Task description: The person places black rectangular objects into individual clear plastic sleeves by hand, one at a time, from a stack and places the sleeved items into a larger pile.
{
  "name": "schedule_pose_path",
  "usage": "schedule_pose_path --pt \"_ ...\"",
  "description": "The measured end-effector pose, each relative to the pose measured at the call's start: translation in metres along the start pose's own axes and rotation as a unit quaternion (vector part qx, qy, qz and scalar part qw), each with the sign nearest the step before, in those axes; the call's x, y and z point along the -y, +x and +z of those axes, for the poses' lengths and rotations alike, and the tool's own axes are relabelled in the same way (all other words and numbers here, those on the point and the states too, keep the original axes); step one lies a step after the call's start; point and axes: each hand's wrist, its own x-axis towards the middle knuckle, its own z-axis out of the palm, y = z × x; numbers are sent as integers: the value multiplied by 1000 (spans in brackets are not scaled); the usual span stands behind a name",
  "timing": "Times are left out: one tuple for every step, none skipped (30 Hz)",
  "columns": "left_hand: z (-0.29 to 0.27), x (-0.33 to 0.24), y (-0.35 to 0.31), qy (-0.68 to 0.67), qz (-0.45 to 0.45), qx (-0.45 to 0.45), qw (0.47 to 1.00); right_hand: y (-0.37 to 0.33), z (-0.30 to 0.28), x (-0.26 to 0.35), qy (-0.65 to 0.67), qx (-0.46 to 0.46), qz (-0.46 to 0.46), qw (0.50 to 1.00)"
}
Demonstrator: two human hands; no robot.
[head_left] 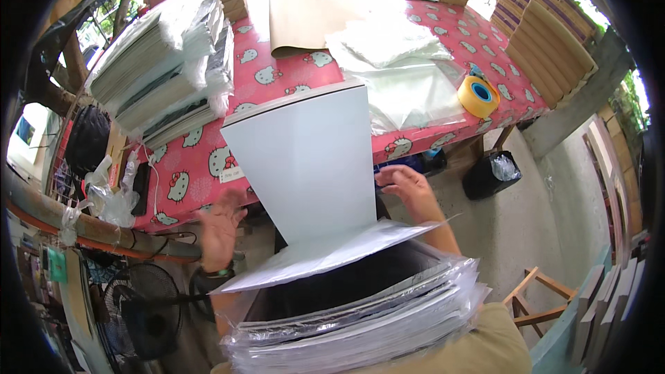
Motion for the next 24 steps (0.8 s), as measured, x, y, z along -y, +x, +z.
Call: schedule_pose_path --pt "26 -23 1 -80 1 130 988 -5 10 28 112 99 15 989" --pt "46 -36 1 -153 7 255 955 -6 15 41 225 202 26 953" --pt "54 -35 -3 -174 -37 383 906 -3 20 41 168 319 45 931" --pt "55 -32 -8 -191 -82 503 839 1 24 38 107 431 62 894" --pt "59 -30 -7 -141 -108 587 790 7 29 31 41 531 76 843" --pt "65 -24 -5 -60 -139 642 751 5 32 14 -37 520 101 847" --pt "68 -18 -4 14 -162 674 721 1 34 -10 -115 505 126 846" --pt "66 -3 -4 77 -178 683 704 -1 27 -32 -172 478 169 845" --pt "62 14 -4 105 -166 679 708 4 16 -54 -208 454 195 844" --pt "54 35 -4 151 -178 657 717 6 2 -74 -244 425 225 842" --pt "43 58 -5 195 -187 629 729 7 -5 -86 -280 398 257 835" --pt "36 72 -6 218 -214 603 737 7 -2 -86 -322 376 279 823" --pt "28 83 -5 244 -239 576 743 11 3 -83 -364 353 298 809" --pt "21 95 -5 268 -264 547 748 14 7 -81 -405 328 316 793" --pt "12 108 -6 283 -287 520 753 19 8 -81 -472 347 273 763" --pt "4 123 -7 299 -308 496 755 25 6 -81 -538 360 227 728" --pt "-2 132 -5 314 -325 470 758 33 4 -77 -602 368 178 685" --pt "-3 134 -2 325 -330 459 758 45 -10 -65 -570 323 53 753" --pt "-3 137 -1 332 -336 449 758 61 -26 -47 -524 272 -70 804" --pt "-9 141 -5 338 -348 431 761 78 -18 -14 -527 127 -18 840" --pt "-13 145 -6 337 -351 419 767 93 -27 1 -381 22 -25 924" --pt "-11 149 -3 337 -351 417 768 113 -50 11 -466 -100 -120 871" --pt "-14 150 -3 338 -353 405 773 131 -54 33 -477 -199 -139 845" --pt "-11 151 -2 303 -359 406 784 148 -79 37 -450 -260 -171 837"
